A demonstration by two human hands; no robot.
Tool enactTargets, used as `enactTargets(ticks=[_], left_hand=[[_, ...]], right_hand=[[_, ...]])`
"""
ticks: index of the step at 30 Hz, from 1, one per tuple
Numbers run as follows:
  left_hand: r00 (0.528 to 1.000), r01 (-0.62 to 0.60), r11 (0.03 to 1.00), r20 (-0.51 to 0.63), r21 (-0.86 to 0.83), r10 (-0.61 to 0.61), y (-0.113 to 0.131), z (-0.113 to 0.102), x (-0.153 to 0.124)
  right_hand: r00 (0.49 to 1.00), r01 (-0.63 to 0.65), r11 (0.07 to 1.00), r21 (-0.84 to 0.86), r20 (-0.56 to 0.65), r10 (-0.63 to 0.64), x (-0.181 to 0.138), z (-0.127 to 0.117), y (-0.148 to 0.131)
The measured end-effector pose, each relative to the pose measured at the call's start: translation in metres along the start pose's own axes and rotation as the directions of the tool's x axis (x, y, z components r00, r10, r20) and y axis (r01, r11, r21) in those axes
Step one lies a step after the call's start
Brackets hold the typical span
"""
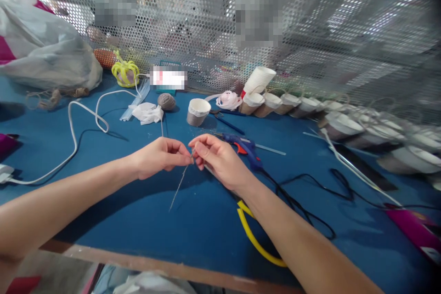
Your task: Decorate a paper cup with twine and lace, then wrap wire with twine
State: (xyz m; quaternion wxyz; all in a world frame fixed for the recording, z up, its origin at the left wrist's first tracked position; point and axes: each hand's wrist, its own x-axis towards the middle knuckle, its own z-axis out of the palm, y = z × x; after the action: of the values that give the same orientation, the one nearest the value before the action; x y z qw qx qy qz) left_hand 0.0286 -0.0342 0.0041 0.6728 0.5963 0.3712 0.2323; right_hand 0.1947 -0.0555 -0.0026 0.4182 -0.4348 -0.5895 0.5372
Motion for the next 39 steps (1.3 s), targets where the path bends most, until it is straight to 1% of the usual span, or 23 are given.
enactTargets(ticks=[2, 4, 8, 12, 15, 18, 22, 24, 29, 34, 39], left_hand=[[1.0, 0.02, 0.999, 0.012, -0.031, -0.02, 0.0009, -0.0003, -0.0006], [1.0, 0.012, 1.0, 0.007, 0.01, -0.012, 0.001, -0.0004, -0.0004], [0.999, -0.032, 0.992, -0.014, 0.126, 0.034, 0.0001, -0.001, 0.001], [0.997, -0.054, 0.987, -0.04, 0.15, 0.061, -0.0003, -0.0012, 0.0009], [0.996, -0.068, 0.986, -0.05, 0.155, 0.076, -0.0002, -0.0001, -0.0002], [0.997, -0.057, 0.991, -0.042, 0.122, 0.062, -0.0005, 0.001, -0.0003], [1.0, -0.006, 0.999, -0.005, 0.047, 0.006, -0.001, 0.0002, 0.0006], [1.0, 0.007, 1.0, 0.008, 0.022, -0.007, -0.0008, -0.0007, 0.0006], [1.0, -0.026, 0.996, 0.012, 0.087, 0.025, 0.0005, -0.0018, -0.0005], [0.999, -0.049, 0.994, 0.001, 0.099, 0.049, 0.0014, -0.0003, -0.0011], [0.999, -0.038, 0.992, -0.022, 0.118, 0.041, 0.0009, 0.0018, -0.0018]], right_hand=[[1.0, -0.018, 0.999, 0.038, 0.01, 0.018, 0.0007, -0.0007, 0.0018], [1.0, -0.013, 1.0, 0.012, -0.016, 0.013, 0.0009, -0.0006, 0.0028], [0.997, 0.036, 0.998, -0.057, -0.06, -0.039, 0.0007, -0.0001, 0.0027], [0.997, 0.039, 0.992, -0.12, -0.062, -0.046, 0.0003, -0.0001, 0.0014], [0.997, 0.025, 0.991, -0.131, -0.071, -0.034, -0.0005, 0.0006, 0.0006], [0.998, 0.003, 0.995, -0.096, -0.055, -0.008, -0.0013, 0.0011, -0.0001], [0.999, -0.024, 0.999, 0.031, 0.039, 0.023, -0.0009, -0.0001, -0.0004], [0.999, -0.026, 0.999, 0.044, 0.045, 0.024, -0.0005, -0.0009, -0.0001], [1.0, -0.001, 0.998, -0.056, -0.03, -0.001, -0.0005, -0.0016, 0.0005], [0.999, 0.013, 0.989, -0.149, -0.041, -0.02, -0.0012, -0.0018, -0.0002], [0.997, 0.012, 0.975, -0.223, -0.067, -0.028, -0.0022, -0.0007, -0.0013]])
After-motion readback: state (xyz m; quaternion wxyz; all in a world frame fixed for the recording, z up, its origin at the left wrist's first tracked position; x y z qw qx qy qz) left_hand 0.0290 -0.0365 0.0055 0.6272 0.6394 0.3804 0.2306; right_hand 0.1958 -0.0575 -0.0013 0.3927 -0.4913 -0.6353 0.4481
